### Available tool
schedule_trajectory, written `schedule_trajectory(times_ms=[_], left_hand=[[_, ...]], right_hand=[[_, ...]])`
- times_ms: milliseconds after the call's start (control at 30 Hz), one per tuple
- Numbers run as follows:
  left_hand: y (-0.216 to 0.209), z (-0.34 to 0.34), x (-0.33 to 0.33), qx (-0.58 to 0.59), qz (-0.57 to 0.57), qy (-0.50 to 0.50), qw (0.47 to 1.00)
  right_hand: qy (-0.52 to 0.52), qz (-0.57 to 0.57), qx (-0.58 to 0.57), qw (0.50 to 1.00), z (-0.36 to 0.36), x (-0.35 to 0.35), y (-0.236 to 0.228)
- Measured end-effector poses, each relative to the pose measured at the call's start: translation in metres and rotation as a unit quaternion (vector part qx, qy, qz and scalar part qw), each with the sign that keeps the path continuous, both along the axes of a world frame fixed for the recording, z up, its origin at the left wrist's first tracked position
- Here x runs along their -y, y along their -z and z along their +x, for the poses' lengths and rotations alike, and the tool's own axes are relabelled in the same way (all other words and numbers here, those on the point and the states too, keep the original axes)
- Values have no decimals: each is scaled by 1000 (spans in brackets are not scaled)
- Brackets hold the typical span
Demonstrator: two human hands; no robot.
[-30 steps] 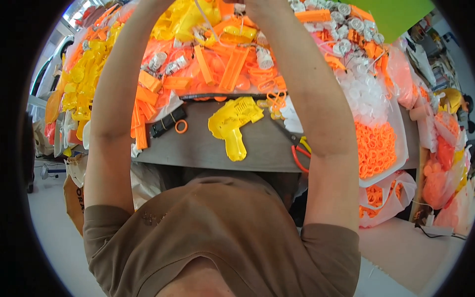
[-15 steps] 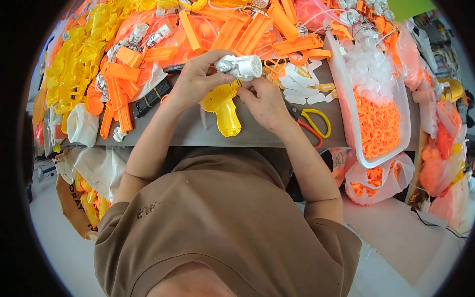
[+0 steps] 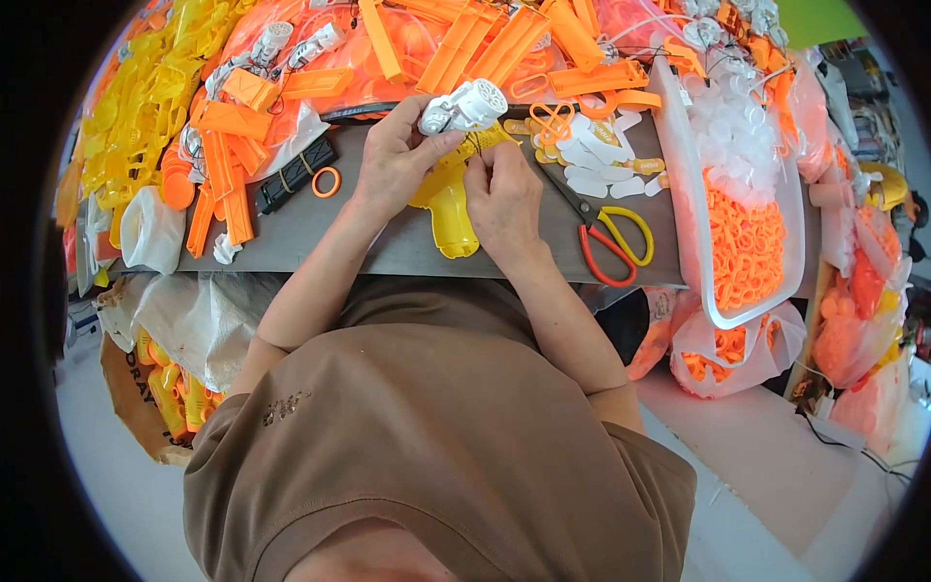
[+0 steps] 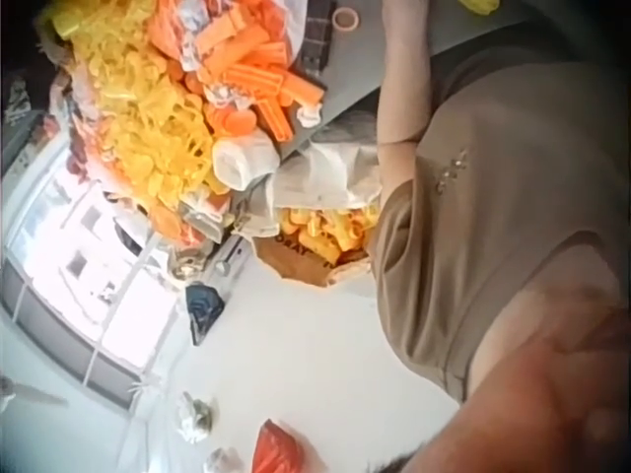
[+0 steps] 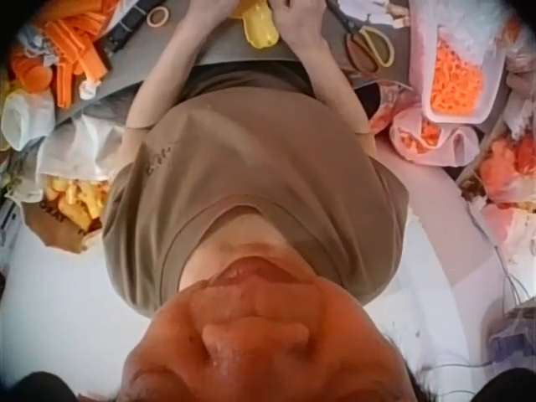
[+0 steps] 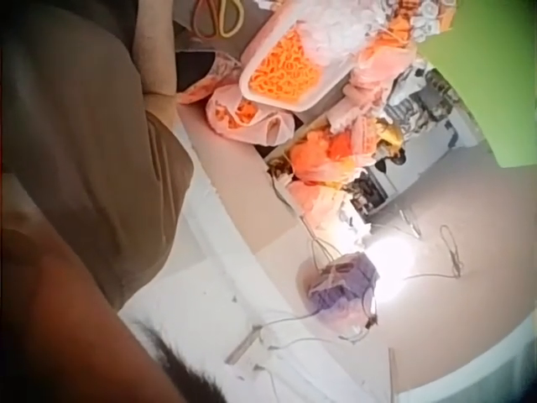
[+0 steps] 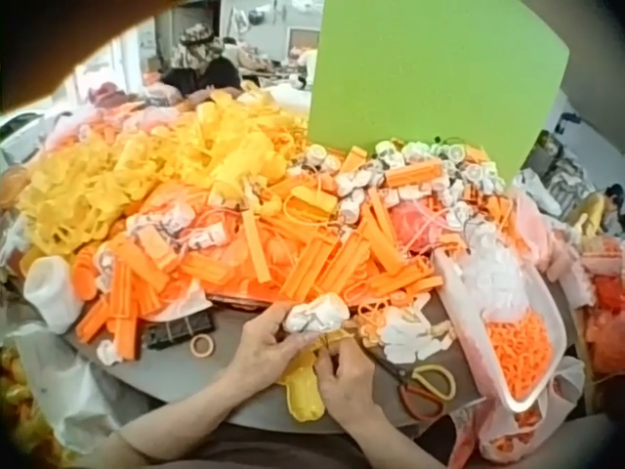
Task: Assembling a yellow toy gun by putting together various plastic components at a cluttered workbench.
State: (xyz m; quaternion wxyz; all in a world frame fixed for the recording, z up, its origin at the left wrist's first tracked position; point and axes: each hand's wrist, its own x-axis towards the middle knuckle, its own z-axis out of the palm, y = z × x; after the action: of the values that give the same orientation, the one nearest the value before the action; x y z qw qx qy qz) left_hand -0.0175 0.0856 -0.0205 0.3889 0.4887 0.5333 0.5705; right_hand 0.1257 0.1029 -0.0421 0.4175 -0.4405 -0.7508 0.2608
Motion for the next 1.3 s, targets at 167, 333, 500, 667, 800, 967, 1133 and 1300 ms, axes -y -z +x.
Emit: schedule_trajectory(times_ms=[167, 333, 500, 667, 800, 967, 1133, 1300], left_hand=[[5, -3, 0, 2, 6, 12, 1000], [8, 1, -2, -32, 16, 14, 999], [10, 4, -2, -57, 74, -27, 995], [6, 4, -2, -81, 82, -30, 993], [7, 4, -2, -78, 77, -28, 994], [6, 4, 1, -93, 89, -25, 991], [2, 3, 2, -117, 46, -1, 992], [8, 6, 1, -122, 53, 0, 991]], right_hand=[[-2, 125, 97, 987, -6, 7, -9], [-3, 157, 153, 976, -8, 10, -11], [-20, 89, 97, 991, -3, 2, -10], [-15, 161, 147, 976, -5, 5, -8], [-24, 75, 50, 996, -4, 3, -4], [-18, 154, 130, 979, -6, 6, -1], [-52, -46, 69, 995, 3, -5, -9], [-66, -417, -48, 905, 7, -35, -40]])
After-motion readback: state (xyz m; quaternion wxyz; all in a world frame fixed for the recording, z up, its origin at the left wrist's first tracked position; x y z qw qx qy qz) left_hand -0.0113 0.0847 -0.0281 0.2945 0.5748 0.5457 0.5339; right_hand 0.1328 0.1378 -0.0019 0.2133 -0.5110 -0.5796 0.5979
